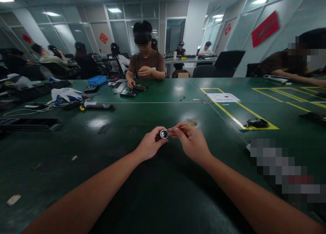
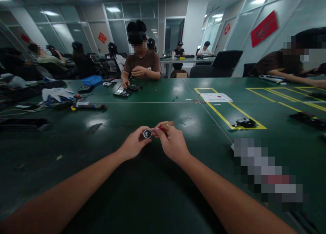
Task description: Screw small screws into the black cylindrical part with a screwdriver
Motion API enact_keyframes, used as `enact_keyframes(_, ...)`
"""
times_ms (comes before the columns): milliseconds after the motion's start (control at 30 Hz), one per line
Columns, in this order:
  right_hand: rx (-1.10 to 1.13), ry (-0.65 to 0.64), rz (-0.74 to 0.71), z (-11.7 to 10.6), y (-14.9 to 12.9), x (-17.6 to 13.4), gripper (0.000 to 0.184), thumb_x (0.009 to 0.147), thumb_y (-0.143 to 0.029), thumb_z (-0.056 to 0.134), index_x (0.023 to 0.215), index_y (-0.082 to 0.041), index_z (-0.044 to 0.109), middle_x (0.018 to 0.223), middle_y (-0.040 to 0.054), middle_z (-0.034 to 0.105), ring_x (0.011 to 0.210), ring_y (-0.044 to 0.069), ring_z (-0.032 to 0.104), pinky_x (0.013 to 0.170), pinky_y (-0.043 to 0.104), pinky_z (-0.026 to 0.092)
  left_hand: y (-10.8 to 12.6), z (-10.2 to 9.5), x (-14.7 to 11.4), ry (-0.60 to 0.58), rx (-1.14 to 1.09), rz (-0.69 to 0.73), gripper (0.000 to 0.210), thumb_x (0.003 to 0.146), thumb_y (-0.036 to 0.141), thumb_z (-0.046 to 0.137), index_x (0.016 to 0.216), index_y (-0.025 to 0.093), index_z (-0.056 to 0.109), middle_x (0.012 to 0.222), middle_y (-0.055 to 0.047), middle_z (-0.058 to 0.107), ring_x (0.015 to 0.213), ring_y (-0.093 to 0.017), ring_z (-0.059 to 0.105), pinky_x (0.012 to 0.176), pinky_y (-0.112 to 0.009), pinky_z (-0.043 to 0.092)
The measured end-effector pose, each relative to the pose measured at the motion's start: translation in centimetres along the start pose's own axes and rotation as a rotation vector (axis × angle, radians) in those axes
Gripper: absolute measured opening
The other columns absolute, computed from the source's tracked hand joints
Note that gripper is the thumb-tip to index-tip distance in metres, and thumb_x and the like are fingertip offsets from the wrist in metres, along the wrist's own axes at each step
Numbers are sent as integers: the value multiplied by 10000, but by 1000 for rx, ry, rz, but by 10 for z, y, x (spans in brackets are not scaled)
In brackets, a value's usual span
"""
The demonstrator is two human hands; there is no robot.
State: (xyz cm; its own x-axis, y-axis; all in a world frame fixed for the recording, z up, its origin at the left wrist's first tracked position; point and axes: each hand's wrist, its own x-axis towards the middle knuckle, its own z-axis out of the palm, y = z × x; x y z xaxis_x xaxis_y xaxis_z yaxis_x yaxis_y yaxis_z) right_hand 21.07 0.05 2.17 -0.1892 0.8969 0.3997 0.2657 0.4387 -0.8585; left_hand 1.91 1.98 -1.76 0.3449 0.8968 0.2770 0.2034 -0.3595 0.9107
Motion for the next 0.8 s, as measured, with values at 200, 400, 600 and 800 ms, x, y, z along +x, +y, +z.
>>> enact_keyframes(200,-167,24,-88,-2,1,0,190,994,-309,529,942,-209,682,977,53,735,866,204,749,816,348,613,-1,0,0,-6,-37,0,336,839,197,678,1160,210,582,1181,-45,677,1085,-203,640,974,-339,483)
enact_keyframes(400,-205,30,-103,-2,1,0,175,993,-291,528,967,-211,681,958,48,737,852,203,754,805,343,614,-3,1,0,-3,-21,12,330,842,195,674,1159,208,583,1165,-48,681,1080,-205,642,980,-350,482)
enact_keyframes(600,-252,16,-138,-2,0,-2,186,1000,-275,500,957,-220,672,976,54,736,860,207,755,808,349,616,-3,0,0,2,-22,22,322,843,209,679,1152,209,586,1153,-48,682,1068,-206,640,965,-350,484)
enact_keyframes(800,-226,16,-124,0,-1,0,144,995,-283,513,958,-227,641,964,56,743,862,214,758,822,365,624,-2,0,-1,1,-6,37,311,845,209,680,1144,211,596,1113,-34,680,1025,-191,639,926,-320,487)
